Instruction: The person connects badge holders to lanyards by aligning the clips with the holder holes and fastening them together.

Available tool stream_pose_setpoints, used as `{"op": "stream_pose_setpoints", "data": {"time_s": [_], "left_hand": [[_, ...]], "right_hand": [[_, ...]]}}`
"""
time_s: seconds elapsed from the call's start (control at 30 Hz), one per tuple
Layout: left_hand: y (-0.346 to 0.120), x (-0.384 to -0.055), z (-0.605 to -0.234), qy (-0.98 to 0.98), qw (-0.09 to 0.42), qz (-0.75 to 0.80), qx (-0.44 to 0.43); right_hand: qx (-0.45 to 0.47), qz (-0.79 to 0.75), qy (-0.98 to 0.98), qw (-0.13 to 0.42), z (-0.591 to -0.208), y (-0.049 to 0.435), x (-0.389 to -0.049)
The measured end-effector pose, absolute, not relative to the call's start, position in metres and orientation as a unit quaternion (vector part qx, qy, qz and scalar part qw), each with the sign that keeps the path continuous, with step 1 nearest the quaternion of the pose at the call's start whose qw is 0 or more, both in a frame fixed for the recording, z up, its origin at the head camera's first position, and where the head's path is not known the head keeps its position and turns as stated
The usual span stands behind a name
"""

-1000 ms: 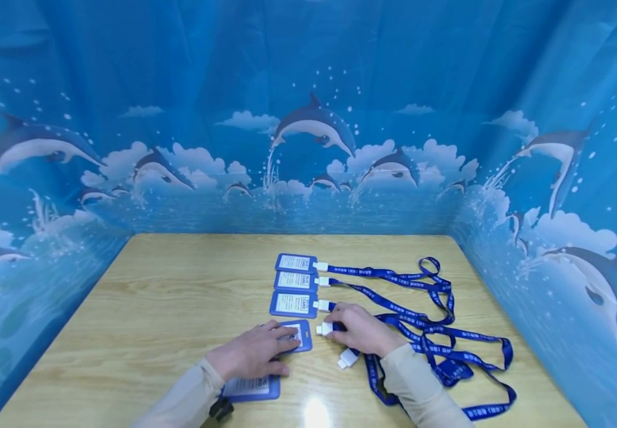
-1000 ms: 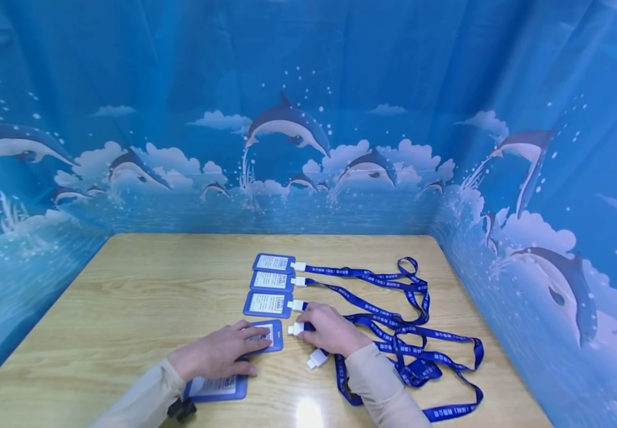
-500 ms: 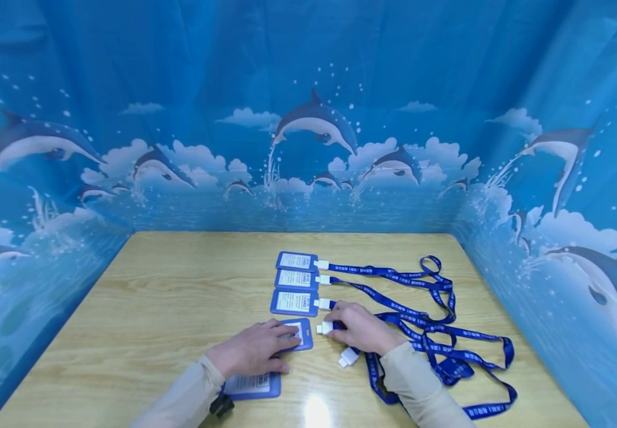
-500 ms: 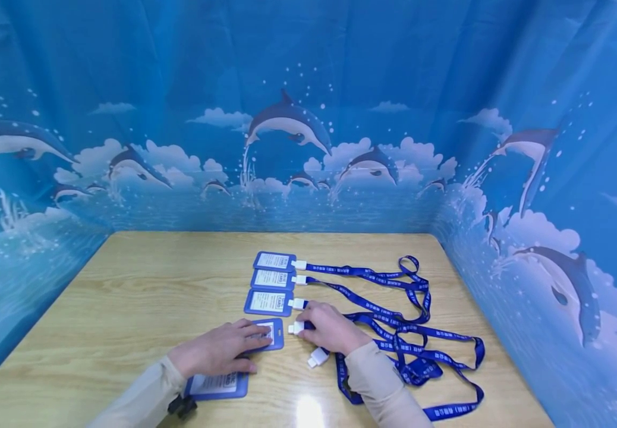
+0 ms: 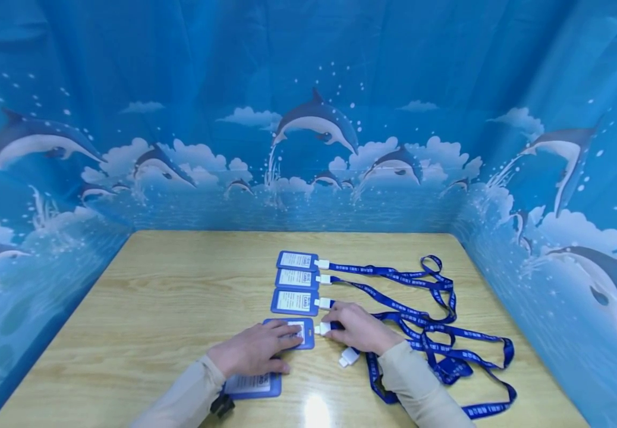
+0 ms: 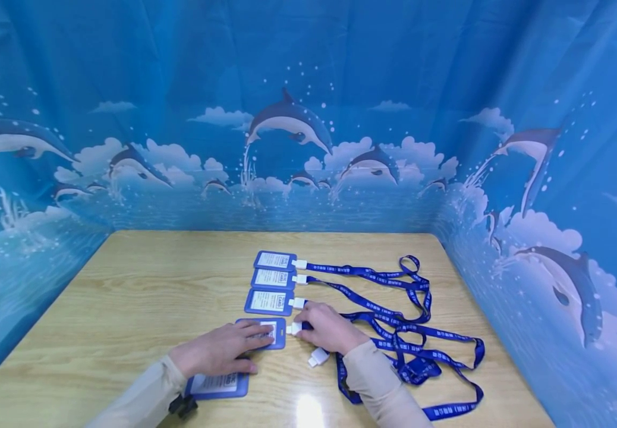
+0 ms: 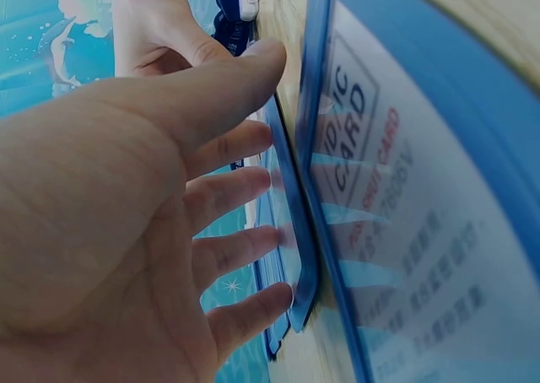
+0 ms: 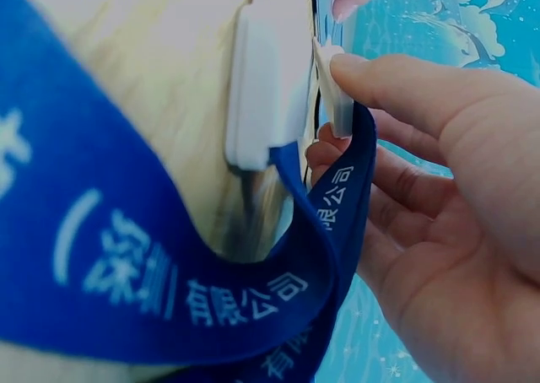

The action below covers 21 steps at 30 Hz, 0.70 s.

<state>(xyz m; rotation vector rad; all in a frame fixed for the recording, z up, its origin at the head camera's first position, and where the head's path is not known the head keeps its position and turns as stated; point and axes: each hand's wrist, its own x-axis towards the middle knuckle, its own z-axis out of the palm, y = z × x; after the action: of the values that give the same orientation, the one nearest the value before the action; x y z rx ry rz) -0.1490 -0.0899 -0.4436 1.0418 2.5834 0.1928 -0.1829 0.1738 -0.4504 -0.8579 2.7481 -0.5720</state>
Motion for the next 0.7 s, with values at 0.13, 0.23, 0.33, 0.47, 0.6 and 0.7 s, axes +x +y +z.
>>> {"op": "stream_pose_setpoints", "data": {"time_s": [0.13, 0.23, 0.33, 0.47, 0.6, 0.7], "left_hand": [[-0.0882, -0.1482, -0.4429, 0.911, 0.176, 0.071, 0.365], [-0.0871, -0.148, -0.4421, 0.911, 0.176, 0.071, 0.366], [-0.0863, -0.1476, -0.4419, 0.911, 0.179, 0.073, 0.365], [-0.086, -0.147, -0.4425, 0.911, 0.187, 0.078, 0.36], [-0.0864, -0.1477, -0.4427, 0.91, 0.189, 0.076, 0.36], [-0.086, -0.1483, -0.4427, 0.908, 0.192, 0.074, 0.364]], "right_hand": [[-0.292, -0.196, 0.93, 0.105, -0.4506, 0.1732, -0.183], [-0.292, -0.198, 0.93, 0.106, -0.4515, 0.1732, -0.1827], [-0.294, -0.201, 0.929, 0.105, -0.4529, 0.1732, -0.1827], [-0.297, -0.2, 0.928, 0.105, -0.4559, 0.1728, -0.184], [-0.299, -0.194, 0.928, 0.105, -0.4576, 0.1717, -0.1853], [-0.298, -0.191, 0.93, 0.104, -0.4572, 0.1708, -0.1854]]}}
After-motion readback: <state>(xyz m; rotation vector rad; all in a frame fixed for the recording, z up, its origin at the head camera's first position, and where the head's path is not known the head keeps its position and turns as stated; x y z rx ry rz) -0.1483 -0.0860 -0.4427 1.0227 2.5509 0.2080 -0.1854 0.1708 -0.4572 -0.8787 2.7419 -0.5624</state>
